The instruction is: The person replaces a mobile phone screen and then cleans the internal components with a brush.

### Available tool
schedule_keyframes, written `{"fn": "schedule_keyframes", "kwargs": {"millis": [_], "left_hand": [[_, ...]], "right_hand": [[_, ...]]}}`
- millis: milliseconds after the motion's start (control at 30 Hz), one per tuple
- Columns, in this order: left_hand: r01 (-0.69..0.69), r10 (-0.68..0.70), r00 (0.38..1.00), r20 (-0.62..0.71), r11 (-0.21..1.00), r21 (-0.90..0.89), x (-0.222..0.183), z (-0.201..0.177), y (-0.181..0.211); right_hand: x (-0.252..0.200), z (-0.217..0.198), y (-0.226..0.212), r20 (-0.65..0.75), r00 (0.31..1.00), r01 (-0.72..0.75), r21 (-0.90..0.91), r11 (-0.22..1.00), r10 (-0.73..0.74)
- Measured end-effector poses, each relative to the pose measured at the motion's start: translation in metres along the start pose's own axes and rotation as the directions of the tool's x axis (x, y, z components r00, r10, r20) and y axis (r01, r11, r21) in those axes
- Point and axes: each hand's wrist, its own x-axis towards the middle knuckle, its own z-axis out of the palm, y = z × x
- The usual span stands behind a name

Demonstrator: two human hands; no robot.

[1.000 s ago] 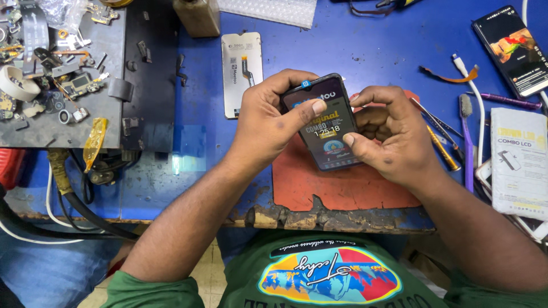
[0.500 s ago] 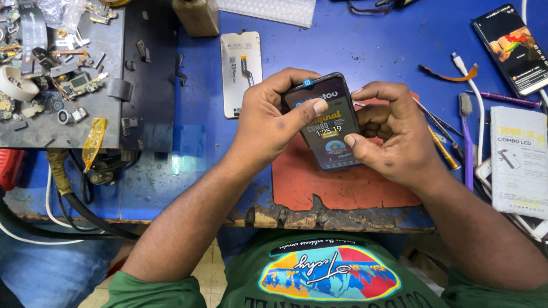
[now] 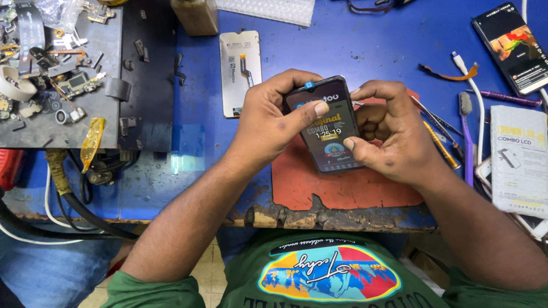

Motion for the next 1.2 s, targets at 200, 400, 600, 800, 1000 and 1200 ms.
{"fn": "schedule_keyframes", "kwargs": {"millis": [200, 400, 600, 800, 1000, 1200], "left_hand": [[0.001, -0.001, 1.000, -0.001, 1.000, -0.003, 0.000, 0.001, 0.002], [0.015, -0.015, 1.000, -0.003, 1.000, -0.002, 0.000, 0.001, 0.002], [-0.008, 0.008, 1.000, -0.027, 1.000, -0.009, 0.000, 0.001, 0.003], [-0.038, 0.041, 0.985, -0.168, 0.999, 0.020, 0.003, -0.001, 0.004], [-0.057, 0.043, 0.971, -0.237, 0.997, -0.052, 0.003, -0.004, 0.002], [-0.080, 0.059, 0.975, -0.215, 0.993, -0.086, 0.004, -0.007, 0.001]], "right_hand": [[-0.001, 0.000, -0.001, -0.001, 1.000, 0.007, -0.013, 1.000, -0.007], [0.001, 0.001, 0.001, 0.000, 1.000, -0.020, 0.042, 0.999, 0.020], [0.000, 0.001, -0.002, -0.048, 0.998, -0.049, -0.008, 0.999, 0.048], [0.009, 0.004, -0.001, 0.068, 0.993, -0.112, 0.190, 0.975, 0.101], [0.010, 0.009, 0.011, 0.181, 0.933, -0.339, 0.164, 0.926, 0.310], [0.008, 0.002, 0.013, 0.149, 0.954, -0.284, 0.167, 0.944, 0.260]]}}
